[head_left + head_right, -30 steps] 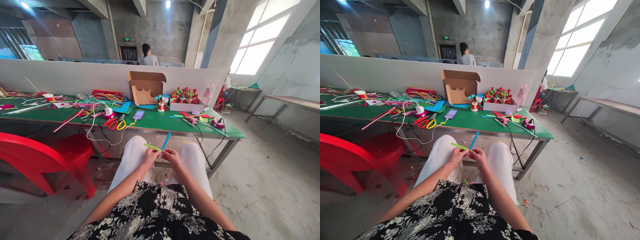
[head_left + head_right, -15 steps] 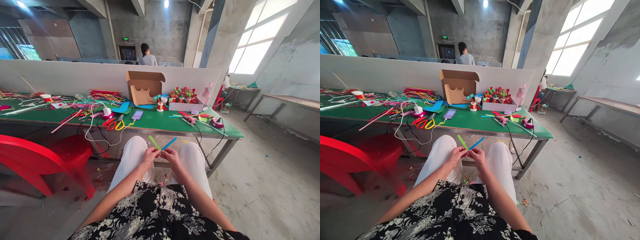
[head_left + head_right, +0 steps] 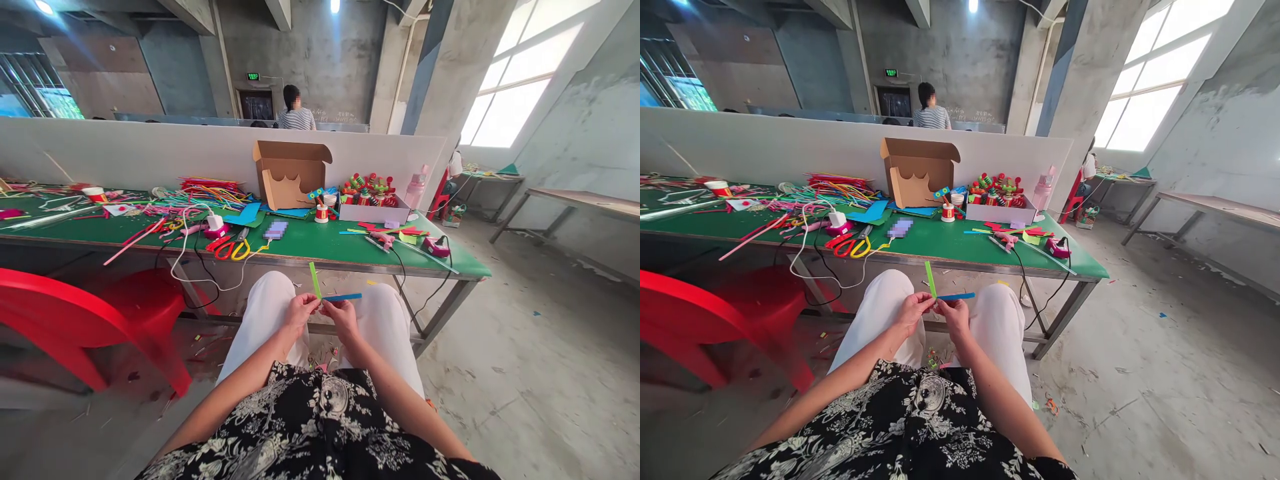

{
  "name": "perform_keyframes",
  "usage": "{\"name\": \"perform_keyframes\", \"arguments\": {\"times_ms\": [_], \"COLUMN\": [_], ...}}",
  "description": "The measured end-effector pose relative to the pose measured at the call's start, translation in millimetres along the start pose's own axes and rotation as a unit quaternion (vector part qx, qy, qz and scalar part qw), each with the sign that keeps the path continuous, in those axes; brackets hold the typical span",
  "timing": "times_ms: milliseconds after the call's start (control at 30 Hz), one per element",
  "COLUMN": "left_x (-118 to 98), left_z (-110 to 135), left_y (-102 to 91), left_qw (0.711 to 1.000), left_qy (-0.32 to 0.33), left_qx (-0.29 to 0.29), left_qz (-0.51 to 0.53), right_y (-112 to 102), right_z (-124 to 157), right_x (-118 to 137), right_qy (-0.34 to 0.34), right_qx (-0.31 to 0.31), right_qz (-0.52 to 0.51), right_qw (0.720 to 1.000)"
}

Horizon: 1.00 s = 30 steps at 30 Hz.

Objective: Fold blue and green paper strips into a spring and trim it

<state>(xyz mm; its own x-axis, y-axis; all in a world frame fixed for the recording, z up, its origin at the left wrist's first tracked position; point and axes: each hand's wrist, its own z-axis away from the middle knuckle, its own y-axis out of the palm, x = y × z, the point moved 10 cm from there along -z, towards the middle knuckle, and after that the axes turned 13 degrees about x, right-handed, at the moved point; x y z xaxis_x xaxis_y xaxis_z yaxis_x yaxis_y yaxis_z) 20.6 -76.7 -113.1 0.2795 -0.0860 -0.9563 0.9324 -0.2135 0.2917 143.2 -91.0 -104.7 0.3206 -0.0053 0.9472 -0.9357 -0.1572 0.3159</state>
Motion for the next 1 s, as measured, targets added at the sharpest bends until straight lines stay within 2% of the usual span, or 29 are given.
{"name": "perform_keyframes", "arguments": {"times_ms": [167,300,400,700,1000], "left_x": [-1,-3,-3,-4,-2], "left_z": [-1,0,0,-2,-3], "left_y": [-0.5,2.6,6.7,9.4,7.7], "left_qw": [1.000,0.999,0.999,0.999,0.999], "left_qy": [-0.002,-0.006,-0.009,0.000,0.013], "left_qx": [0.001,0.011,0.022,0.040,0.037], "left_qz": [0.024,0.039,0.041,0.025,0.010], "right_y": [0,1,3,6,4], "right_z": [1,0,-2,-2,-1], "right_x": [8,-7,-15,-11,-6], "right_qy": [-0.015,0.040,0.061,0.052,0.027], "right_qx": [0.018,0.040,0.061,0.080,0.047], "right_qz": [-0.011,-0.102,-0.131,-0.134,-0.081], "right_qw": [1.000,0.993,0.988,0.986,0.995]}}
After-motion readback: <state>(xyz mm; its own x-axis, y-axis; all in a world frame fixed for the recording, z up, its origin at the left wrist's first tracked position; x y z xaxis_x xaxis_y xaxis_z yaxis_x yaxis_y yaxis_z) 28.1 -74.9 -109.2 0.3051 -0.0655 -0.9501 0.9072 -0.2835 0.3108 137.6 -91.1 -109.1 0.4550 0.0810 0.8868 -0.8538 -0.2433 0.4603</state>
